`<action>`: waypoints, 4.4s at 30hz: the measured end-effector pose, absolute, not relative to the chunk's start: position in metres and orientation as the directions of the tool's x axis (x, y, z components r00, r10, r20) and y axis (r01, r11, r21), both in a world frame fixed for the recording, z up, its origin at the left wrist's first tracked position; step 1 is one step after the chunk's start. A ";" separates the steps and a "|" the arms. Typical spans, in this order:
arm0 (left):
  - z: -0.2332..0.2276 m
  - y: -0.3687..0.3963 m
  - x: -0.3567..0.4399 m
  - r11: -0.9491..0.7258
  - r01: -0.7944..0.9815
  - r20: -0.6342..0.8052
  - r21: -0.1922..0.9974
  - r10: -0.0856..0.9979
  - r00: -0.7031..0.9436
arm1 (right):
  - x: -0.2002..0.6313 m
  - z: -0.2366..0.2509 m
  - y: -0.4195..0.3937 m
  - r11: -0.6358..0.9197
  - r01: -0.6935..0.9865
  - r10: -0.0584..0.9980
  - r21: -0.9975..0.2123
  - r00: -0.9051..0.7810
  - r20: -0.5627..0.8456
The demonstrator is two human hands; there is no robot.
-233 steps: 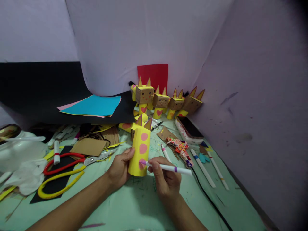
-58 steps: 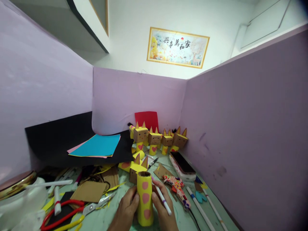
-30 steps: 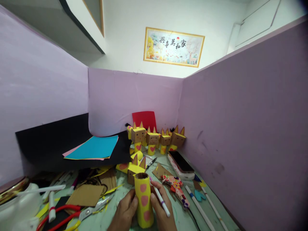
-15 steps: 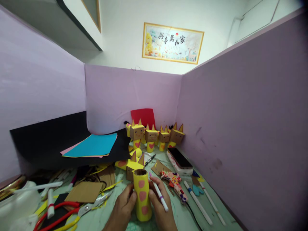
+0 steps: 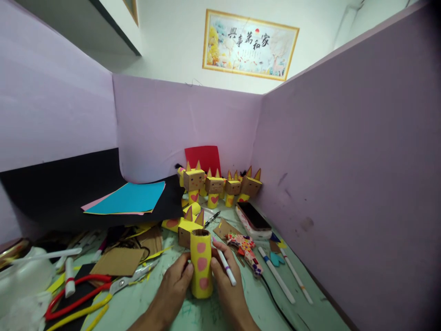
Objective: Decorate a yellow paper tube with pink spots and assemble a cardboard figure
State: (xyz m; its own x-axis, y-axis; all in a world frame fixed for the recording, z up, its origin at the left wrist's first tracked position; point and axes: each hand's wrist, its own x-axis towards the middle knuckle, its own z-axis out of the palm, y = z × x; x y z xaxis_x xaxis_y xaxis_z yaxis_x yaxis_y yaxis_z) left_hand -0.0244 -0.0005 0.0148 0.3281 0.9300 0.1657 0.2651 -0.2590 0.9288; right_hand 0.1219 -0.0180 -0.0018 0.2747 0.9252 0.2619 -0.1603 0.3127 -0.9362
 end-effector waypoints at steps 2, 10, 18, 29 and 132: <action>0.014 0.000 -0.024 -0.273 0.282 0.166 0.920 0.922 0.350 | 0.123 -0.002 -0.017 0.311 -0.145 0.921 -0.939 0.291 0.260; 0.013 0.002 -0.024 -0.275 0.308 0.155 0.911 0.919 0.362 | 0.124 -0.004 -0.018 0.228 -0.075 0.920 -0.971 0.343 0.190; 0.011 0.001 -0.025 -0.279 0.317 0.153 0.907 0.917 0.369 | 0.125 -0.004 -0.017 0.211 -0.070 0.936 -0.975 0.301 0.181; 0.021 -0.002 -0.027 -0.253 0.262 0.150 0.931 0.922 0.356 | 0.122 0.004 -0.024 0.205 -0.135 0.944 -0.969 0.288 0.160; 0.008 0.000 -0.023 -0.159 0.228 0.090 0.961 0.954 0.286 | 0.122 0.011 -0.023 0.224 -0.117 0.949 -0.968 0.254 0.189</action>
State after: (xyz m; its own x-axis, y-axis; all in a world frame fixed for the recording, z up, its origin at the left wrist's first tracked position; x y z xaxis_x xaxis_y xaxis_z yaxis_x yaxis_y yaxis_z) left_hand -0.0231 0.0004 0.0077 0.2864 0.9539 0.0899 0.2278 -0.1589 0.9607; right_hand 0.1222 -0.0234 0.0111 0.2538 0.9487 0.1887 -0.1171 0.2238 -0.9676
